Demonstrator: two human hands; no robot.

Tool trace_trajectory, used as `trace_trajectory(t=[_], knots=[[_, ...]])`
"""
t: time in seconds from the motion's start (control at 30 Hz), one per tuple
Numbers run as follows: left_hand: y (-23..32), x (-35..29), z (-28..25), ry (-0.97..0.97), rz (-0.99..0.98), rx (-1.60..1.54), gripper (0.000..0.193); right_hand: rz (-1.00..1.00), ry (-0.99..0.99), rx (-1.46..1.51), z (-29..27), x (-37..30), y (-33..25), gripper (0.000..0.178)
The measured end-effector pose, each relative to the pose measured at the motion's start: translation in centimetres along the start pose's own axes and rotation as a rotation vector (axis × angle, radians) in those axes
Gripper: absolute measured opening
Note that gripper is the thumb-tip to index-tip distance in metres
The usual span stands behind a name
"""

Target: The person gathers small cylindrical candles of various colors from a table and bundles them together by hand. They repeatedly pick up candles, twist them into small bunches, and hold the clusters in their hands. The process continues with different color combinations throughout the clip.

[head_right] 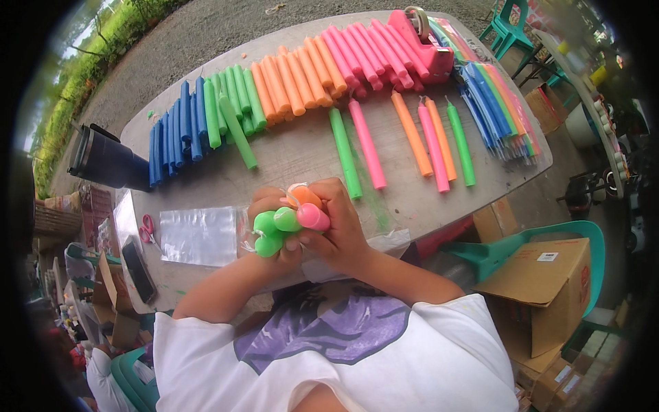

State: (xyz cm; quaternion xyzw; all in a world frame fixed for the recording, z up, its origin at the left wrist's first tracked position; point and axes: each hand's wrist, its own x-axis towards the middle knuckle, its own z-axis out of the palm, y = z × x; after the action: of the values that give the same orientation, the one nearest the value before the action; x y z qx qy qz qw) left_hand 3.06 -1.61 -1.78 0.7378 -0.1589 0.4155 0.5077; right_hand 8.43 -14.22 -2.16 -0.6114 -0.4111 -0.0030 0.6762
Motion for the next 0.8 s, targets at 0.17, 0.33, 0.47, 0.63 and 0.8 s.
trace_trajectory(t=[0.17,0.33,0.47,0.63,0.8], knots=[[0.1,0.3,-0.1,-0.015,0.026,-0.007,0.044,-0.097,0.027,0.060,0.0,0.3,-0.1,0.067],[-0.1,0.6,0.0,-0.038,0.095,0.003,0.045,-0.113,0.004,0.080,-0.2,0.3,-0.1,0.064],[-0.5,0.5,0.0,-0.058,0.114,-0.033,0.049,-0.119,0.010,0.071,-0.1,0.4,-0.3,0.059],[-0.5,0.4,-0.1,-0.067,0.113,-0.031,0.053,-0.099,0.000,0.071,-0.1,0.4,-0.5,0.058],[0.6,0.7,-0.7,-0.120,-0.014,0.108,0.066,-0.096,-0.006,0.057,-0.3,0.2,-0.1,0.062]])
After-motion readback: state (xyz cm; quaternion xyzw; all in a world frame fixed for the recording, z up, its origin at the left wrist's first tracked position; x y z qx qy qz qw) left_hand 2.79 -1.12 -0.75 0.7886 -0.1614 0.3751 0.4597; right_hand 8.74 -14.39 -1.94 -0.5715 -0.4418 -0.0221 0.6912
